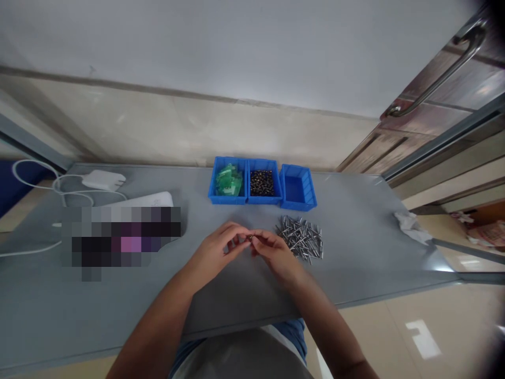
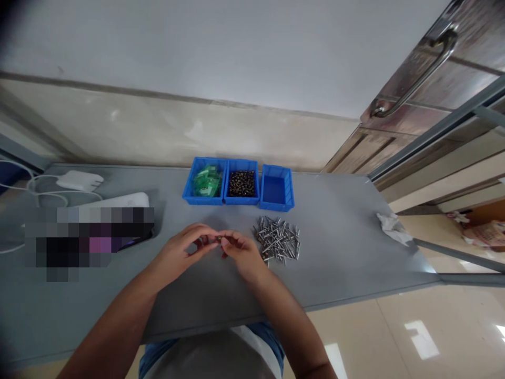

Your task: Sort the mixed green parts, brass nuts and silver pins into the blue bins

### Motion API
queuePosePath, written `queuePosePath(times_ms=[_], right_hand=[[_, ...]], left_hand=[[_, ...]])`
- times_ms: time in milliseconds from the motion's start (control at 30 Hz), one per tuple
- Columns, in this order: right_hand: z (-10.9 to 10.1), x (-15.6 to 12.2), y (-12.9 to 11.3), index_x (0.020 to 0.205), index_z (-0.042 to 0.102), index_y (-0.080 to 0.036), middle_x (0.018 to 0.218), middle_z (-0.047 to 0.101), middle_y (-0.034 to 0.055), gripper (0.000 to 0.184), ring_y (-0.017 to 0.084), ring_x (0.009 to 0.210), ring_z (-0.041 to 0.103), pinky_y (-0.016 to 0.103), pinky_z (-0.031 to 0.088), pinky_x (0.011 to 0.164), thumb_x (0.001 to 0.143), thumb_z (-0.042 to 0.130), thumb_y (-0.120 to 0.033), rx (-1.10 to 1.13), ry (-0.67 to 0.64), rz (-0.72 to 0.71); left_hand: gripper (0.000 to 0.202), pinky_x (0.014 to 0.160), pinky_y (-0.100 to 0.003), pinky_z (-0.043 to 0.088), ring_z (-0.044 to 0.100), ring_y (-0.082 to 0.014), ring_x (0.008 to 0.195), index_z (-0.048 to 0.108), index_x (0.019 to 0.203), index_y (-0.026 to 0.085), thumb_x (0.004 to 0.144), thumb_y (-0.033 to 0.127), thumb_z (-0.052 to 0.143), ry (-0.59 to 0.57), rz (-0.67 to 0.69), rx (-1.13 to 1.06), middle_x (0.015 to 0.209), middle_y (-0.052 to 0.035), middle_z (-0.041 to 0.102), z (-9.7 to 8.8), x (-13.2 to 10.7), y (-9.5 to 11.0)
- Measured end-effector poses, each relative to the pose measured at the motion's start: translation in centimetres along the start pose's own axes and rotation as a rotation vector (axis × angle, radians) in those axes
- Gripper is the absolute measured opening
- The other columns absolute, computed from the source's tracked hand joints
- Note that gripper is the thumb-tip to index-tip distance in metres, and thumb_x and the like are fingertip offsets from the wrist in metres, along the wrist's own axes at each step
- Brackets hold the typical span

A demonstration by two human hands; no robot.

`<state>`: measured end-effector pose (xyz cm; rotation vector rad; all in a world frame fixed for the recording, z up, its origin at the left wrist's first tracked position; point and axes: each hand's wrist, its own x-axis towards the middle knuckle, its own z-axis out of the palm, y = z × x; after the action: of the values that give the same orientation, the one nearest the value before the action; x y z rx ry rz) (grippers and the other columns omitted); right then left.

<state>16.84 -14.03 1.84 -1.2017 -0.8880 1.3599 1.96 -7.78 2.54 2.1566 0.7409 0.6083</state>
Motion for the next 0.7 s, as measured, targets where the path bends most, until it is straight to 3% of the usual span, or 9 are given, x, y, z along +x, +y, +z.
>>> queuePosePath(times_ms=[200, 400, 567, 700], right_hand=[[-0.1, 0.1, 0.6, 0.087, 0.063, -0.019, 0.076, 0.062, 0.0012, 0.019, 0.01, 0.061, 0.052, 0.024, 0.044, 0.059, 0.074, 0.056, -0.031, -0.142, 0.065, -0.053], [0.6, -0.7, -0.4, 0.089, 0.06, -0.02, 0.083, 0.062, 0.003, 0.015, 0.014, 0.073, 0.054, 0.027, 0.043, 0.066, 0.076, 0.053, -0.021, -0.498, 0.222, -0.273], [1.3, -1.2, -1.5, 0.083, 0.058, -0.022, 0.08, 0.062, 0.0012, 0.009, 0.016, 0.076, 0.05, 0.03, 0.04, 0.071, 0.077, 0.053, -0.018, -0.799, 0.207, -0.457], [1.5, -1.1, -1.5, 0.08, 0.057, -0.021, 0.079, 0.061, 0.0024, 0.004, 0.017, 0.076, 0.049, 0.031, 0.04, 0.07, 0.077, 0.056, -0.021, -0.901, 0.203, -0.479]], left_hand=[[0.011, 0.061, -0.021, 0.045, 0.054, -0.0108, 0.074, 0.055, 0.089, 0.021, 0.084, 0.025, 0.047, -0.01, -0.021, 0.058, 0.091, -0.0013, 0.056, -0.1, 0.1, 0.2], [0.007, 0.062, -0.02, 0.044, 0.055, -0.0103, 0.072, 0.054, 0.087, 0.02, 0.083, 0.021, 0.048, 0.025, -0.009, 0.071, 0.085, 0.0001, 0.058, -0.1, 0.1, -0.2], [0.005, 0.059, -0.019, 0.043, 0.052, -0.0093, 0.066, 0.053, 0.083, 0.018, 0.08, 0.015, 0.052, -0.01, -0.013, 0.075, 0.077, 0.0012, 0.055, -0.1, -0.1, -0.5], [0.008, 0.059, -0.02, 0.043, 0.053, -0.0106, 0.068, 0.054, 0.086, 0.018, 0.08, 0.015, 0.052, -0.022, 0.008, 0.102, 0.079, 0.0002, 0.056, 0.0, -0.3, -0.9]])
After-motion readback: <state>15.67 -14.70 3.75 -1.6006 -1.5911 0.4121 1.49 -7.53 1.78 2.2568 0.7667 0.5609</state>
